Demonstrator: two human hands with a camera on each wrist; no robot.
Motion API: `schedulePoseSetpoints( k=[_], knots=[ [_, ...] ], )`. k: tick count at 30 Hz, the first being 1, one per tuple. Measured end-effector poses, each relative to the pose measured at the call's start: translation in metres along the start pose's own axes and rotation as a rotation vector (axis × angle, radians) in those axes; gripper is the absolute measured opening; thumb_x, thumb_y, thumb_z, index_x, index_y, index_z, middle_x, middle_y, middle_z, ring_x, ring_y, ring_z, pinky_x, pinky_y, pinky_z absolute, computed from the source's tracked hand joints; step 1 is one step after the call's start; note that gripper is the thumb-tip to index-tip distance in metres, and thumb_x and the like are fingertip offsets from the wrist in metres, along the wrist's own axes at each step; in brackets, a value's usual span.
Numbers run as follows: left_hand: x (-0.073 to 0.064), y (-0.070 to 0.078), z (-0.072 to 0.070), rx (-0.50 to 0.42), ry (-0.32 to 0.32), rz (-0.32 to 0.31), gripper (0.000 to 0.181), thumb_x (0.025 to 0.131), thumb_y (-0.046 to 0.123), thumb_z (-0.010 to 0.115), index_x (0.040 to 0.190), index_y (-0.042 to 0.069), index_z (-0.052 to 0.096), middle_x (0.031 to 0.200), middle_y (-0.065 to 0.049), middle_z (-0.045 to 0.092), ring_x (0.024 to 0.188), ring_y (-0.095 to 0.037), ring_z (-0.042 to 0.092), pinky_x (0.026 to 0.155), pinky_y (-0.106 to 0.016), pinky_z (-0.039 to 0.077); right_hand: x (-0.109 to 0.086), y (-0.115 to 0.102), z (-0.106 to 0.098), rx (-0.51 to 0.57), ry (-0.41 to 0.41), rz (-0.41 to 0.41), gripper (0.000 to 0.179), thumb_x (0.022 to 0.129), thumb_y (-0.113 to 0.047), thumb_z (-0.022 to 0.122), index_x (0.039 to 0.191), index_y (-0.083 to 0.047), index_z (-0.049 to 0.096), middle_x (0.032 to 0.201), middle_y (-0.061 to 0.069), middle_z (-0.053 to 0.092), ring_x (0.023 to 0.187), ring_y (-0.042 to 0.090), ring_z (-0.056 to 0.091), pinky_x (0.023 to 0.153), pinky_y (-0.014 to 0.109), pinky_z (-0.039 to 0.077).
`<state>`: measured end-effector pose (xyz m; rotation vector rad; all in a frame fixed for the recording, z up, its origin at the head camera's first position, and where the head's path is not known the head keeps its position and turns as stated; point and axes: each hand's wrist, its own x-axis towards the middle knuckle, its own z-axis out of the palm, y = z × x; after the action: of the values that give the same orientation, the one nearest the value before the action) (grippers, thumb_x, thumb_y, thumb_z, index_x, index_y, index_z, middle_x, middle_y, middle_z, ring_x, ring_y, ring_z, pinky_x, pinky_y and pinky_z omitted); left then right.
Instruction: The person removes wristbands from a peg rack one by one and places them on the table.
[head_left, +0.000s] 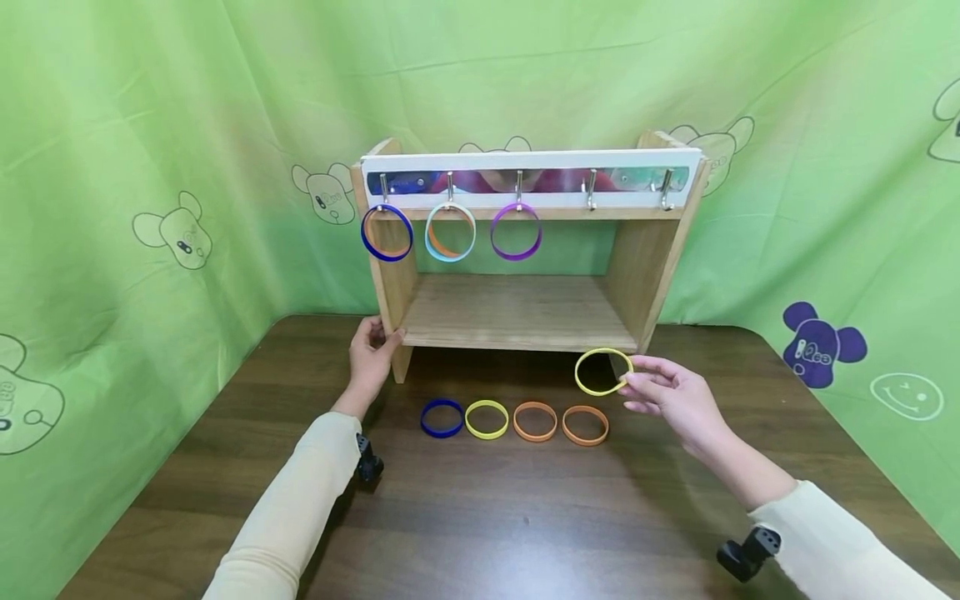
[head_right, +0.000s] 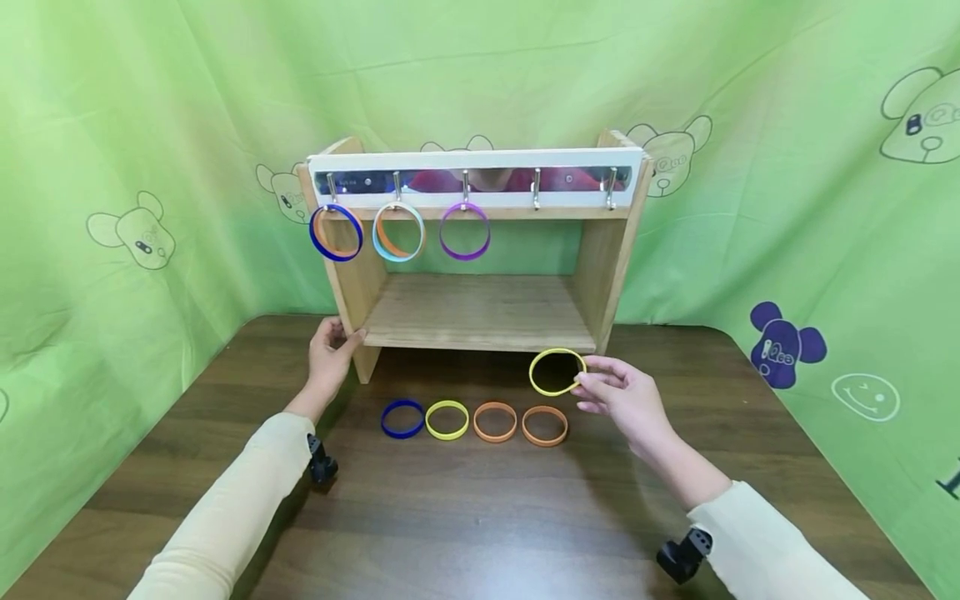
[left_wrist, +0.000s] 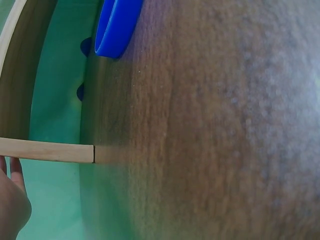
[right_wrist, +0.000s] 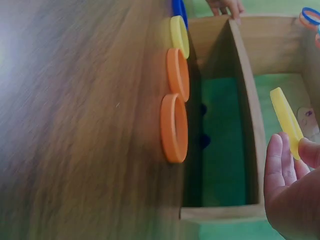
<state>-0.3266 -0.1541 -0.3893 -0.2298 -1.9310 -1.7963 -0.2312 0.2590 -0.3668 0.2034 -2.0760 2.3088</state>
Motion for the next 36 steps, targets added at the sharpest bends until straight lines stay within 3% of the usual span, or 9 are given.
schedulePoseSetpoints(
  k=[7, 10, 19, 23, 30, 36],
  knots=[
    [0.000, -0.001, 0.001, -0.007, 0.002, 0.013, 0.026, 0.089, -0.003, 0.066, 0.110, -0.013, 0.056, 0.100, -0.022, 0.060, 0.088, -0.015, 0.053, 0.072, -0.020, 0.047, -0.001, 0.016, -0.024, -0.070, -0.016, 0.018, 0.023, 0.093, -0.002, 0.064, 0.114, -0.009, 0.062, 0.091, 0.001, 0.072, 0.084, 0.016, 0.070, 0.075, 0.035, 0.056],
    [0.000, 0.000, 0.001, -0.009, 0.002, 0.013, 0.026, 0.088, -0.003, 0.066, 0.110, -0.013, 0.056, 0.101, -0.023, 0.060, 0.088, -0.016, 0.053, 0.072, -0.020, 0.047, -0.002, 0.021, -0.032, -0.061, -0.020, 0.063, 0.027, 0.093, -0.001, 0.064, 0.119, 0.000, 0.057, 0.091, 0.004, 0.072, 0.084, 0.017, 0.070, 0.076, 0.035, 0.056],
    [-0.001, 0.001, 0.001, -0.005, 0.004, 0.014, 0.025, 0.089, -0.004, 0.065, 0.110, -0.013, 0.056, 0.102, -0.026, 0.059, 0.088, -0.015, 0.053, 0.072, -0.019, 0.047, -0.005, 0.030, -0.049, -0.077, -0.024, 0.201, 0.021, 0.094, 0.002, 0.059, 0.113, -0.007, 0.057, 0.091, 0.006, 0.070, 0.083, 0.016, 0.069, 0.077, 0.033, 0.056],
    [0.000, 0.000, 0.001, -0.013, 0.006, 0.013, 0.025, 0.088, -0.005, 0.065, 0.110, -0.014, 0.055, 0.101, -0.024, 0.059, 0.087, -0.014, 0.053, 0.072, -0.019, 0.047, -0.009, 0.036, -0.056, -0.107, -0.019, 0.239, 0.022, 0.094, 0.002, 0.059, 0.116, -0.002, 0.056, 0.090, 0.006, 0.069, 0.082, 0.016, 0.069, 0.076, 0.034, 0.056],
    [0.013, -0.035, 0.001, -0.019, 0.029, -0.004, 0.029, 0.088, 0.001, 0.069, 0.112, -0.010, 0.057, 0.104, -0.023, 0.061, 0.089, -0.015, 0.054, 0.071, -0.019, 0.048, -0.012, 0.041, -0.063, -0.141, -0.015, 0.294, 0.031, 0.094, 0.001, 0.059, 0.124, 0.009, 0.050, 0.089, 0.006, 0.069, 0.081, 0.016, 0.069, 0.075, 0.033, 0.056],
    [0.012, -0.038, 0.002, -0.034, 0.038, 0.028, 0.027, 0.088, 0.005, 0.070, 0.109, -0.006, 0.059, 0.101, -0.019, 0.062, 0.089, -0.017, 0.056, 0.072, -0.023, 0.050, -0.015, 0.045, -0.067, -0.149, -0.033, 0.333, 0.032, 0.095, 0.004, 0.056, 0.124, 0.013, 0.048, 0.089, 0.006, 0.069, 0.081, 0.016, 0.069, 0.075, 0.032, 0.056]
  ],
)
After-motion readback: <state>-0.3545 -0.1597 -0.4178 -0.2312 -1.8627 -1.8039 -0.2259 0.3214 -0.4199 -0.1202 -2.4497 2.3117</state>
